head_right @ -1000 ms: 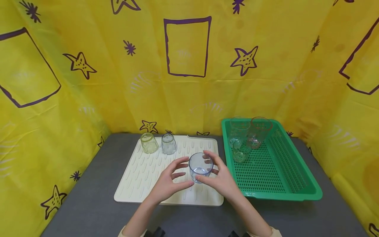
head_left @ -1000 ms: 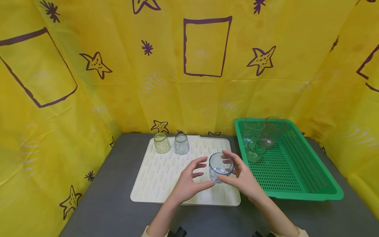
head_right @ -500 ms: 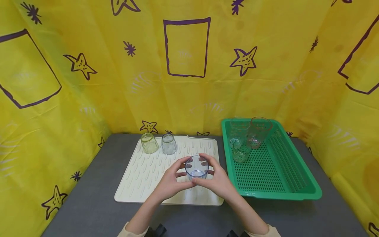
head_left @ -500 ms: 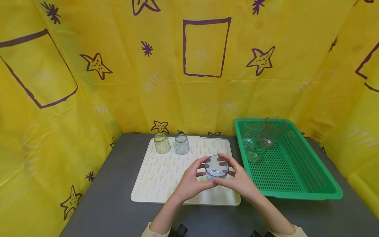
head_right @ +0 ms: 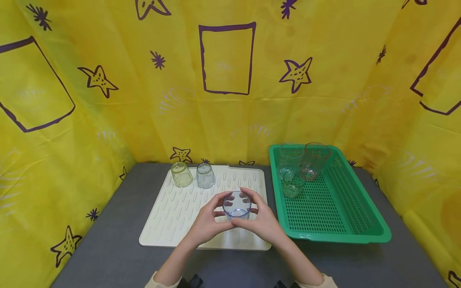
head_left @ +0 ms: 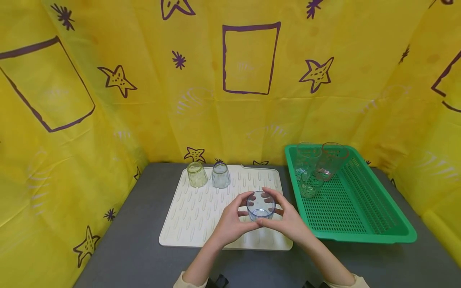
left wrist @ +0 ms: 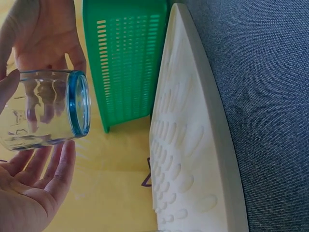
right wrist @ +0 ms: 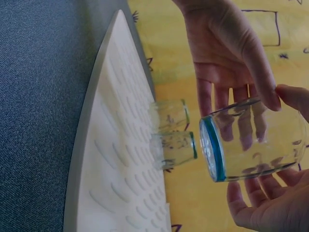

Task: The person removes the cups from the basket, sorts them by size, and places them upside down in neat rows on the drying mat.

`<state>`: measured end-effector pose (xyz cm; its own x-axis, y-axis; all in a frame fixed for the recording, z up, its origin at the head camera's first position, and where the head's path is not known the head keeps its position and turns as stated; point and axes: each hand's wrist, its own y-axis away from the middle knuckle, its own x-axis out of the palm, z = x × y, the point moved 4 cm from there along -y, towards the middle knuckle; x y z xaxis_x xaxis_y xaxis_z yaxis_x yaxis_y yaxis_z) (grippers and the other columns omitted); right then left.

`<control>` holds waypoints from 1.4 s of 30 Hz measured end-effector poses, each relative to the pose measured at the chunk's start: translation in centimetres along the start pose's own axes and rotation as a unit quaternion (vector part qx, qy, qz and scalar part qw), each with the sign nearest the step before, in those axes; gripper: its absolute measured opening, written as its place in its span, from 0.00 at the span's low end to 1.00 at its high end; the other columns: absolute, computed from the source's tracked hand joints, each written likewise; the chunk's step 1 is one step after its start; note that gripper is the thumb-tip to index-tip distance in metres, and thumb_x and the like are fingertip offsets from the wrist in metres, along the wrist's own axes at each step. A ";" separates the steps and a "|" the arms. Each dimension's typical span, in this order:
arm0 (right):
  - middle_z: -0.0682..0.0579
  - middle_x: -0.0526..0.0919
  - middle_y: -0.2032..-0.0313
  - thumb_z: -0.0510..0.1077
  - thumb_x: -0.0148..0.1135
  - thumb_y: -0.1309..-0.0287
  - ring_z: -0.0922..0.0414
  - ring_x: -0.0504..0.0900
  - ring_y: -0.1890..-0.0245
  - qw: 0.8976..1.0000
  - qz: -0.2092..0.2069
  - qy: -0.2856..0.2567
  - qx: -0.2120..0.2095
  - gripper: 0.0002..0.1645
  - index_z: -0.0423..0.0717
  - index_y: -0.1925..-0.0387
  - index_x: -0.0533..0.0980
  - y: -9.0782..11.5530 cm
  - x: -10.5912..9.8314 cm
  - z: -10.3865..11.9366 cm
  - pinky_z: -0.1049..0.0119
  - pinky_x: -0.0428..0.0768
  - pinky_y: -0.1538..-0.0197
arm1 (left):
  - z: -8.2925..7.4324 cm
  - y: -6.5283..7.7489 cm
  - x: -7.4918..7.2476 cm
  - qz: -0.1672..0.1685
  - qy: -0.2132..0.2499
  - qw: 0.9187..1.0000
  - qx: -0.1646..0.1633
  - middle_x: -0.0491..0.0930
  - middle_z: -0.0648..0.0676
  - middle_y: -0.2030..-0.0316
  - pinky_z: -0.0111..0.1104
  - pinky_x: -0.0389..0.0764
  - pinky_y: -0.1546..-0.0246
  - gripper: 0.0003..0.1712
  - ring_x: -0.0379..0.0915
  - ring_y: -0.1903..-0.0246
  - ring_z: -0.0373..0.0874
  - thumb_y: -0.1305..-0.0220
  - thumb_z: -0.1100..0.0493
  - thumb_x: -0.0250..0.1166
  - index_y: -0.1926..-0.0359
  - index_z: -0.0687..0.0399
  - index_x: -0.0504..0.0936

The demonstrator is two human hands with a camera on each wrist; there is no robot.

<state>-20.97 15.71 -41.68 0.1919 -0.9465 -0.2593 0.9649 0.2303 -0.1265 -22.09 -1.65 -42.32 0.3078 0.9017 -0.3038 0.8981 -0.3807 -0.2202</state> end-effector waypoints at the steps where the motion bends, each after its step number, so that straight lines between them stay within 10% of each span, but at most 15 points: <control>1: 0.45 0.70 0.37 0.45 0.77 0.52 0.46 0.68 0.39 1.000 -0.001 -0.002 -0.003 0.48 0.57 0.31 0.63 0.0 0.0 0.0 0.42 0.68 0.39 | 0.0 0.0 0.0 -0.002 0.001 1.000 0.001 0.76 0.49 0.45 0.32 0.79 0.51 0.43 0.73 0.45 0.47 0.50 0.57 0.77 0.33 0.50 0.68; 21: 0.47 0.70 0.37 0.40 0.72 0.47 0.47 0.67 0.40 0.999 -0.012 -0.041 -0.029 0.40 0.50 0.33 0.66 -0.2 -0.4 -0.4 0.49 0.72 0.40 | 1.0 0.2 -0.5 -0.042 0.152 0.986 -0.054 0.74 0.54 0.41 0.37 0.77 0.48 0.40 0.71 0.42 0.50 0.45 0.58 0.74 0.33 0.52 0.66; 42: 0.40 0.69 0.38 0.35 0.71 0.48 0.42 0.68 0.42 0.995 0.001 -0.096 -0.023 0.42 0.44 0.33 0.64 0.2 0.4 -0.8 0.64 0.79 0.50 | 1.1 0.9 0.8 -0.046 0.352 0.927 -0.123 0.66 0.62 0.35 0.38 0.77 0.47 0.40 0.71 0.41 0.51 0.39 0.61 0.68 0.30 0.62 0.58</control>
<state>-20.82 15.53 -42.64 0.2284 -0.9709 -0.0722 0.9560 0.2377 -0.1717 -21.43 -1.52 -43.77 0.2778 0.8711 0.4049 0.9484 -0.3159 0.0288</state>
